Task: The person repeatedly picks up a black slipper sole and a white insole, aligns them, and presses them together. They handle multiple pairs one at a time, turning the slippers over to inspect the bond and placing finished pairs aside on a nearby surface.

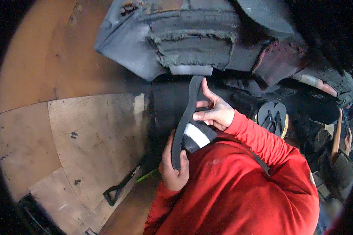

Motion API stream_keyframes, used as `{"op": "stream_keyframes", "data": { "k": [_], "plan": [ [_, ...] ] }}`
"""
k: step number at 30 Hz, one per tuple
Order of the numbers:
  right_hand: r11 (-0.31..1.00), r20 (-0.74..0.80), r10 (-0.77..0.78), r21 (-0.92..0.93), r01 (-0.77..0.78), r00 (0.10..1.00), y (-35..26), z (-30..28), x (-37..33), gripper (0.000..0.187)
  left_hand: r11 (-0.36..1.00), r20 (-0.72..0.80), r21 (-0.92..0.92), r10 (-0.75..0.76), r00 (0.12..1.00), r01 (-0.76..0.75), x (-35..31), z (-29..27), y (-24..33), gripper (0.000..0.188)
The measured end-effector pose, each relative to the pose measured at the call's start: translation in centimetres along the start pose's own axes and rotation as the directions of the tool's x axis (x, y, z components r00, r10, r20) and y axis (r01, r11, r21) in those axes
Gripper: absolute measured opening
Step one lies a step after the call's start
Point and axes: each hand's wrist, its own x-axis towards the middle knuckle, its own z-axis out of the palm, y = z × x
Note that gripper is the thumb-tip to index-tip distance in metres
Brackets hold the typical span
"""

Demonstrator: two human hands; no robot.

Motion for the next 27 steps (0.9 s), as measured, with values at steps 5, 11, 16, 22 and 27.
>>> {"op": "stream_keyframes", "data": {
  "k": [5,11,16,22,27],
  "plan": [
    [0.732,0.023,-0.391,-0.599,0.326,0.92,3.1,-0.5,0.7,0.133,0.936,0.227,-0.292,-0.133,0.965,0.198,-3.2,3.6,-8.3,0.07],
    [0.731,0.024,-0.331,-0.625,0.273,0.943,3.4,-1.3,1.6,0.127,0.736,0.291,-0.645,-0.013,0.957,0.207,8.4,6.1,-7.9,0.066],
    [0.925,0.13,-0.147,-0.333,0.183,0.981,1.9,-1.5,1.7,0.118,0.843,0.363,-0.482,-0.055,0.93,0.238,13.8,5.4,-4.2,0.057],
    [0.964,0.014,0.138,-0.23,-0.131,0.99,-0.5,-3.7,2.9,0.098,0.876,0.354,-0.397,-0.129,0.926,0.273,16.0,7.8,-4.2,0.039],
    [0.971,0.005,0.088,-0.222,-0.085,0.996,-2.1,-5.1,4.0,0.076,0.802,0.355,-0.504,-0.145,0.923,0.32,16.7,11.0,-6.3,0.039]
  ]
}}
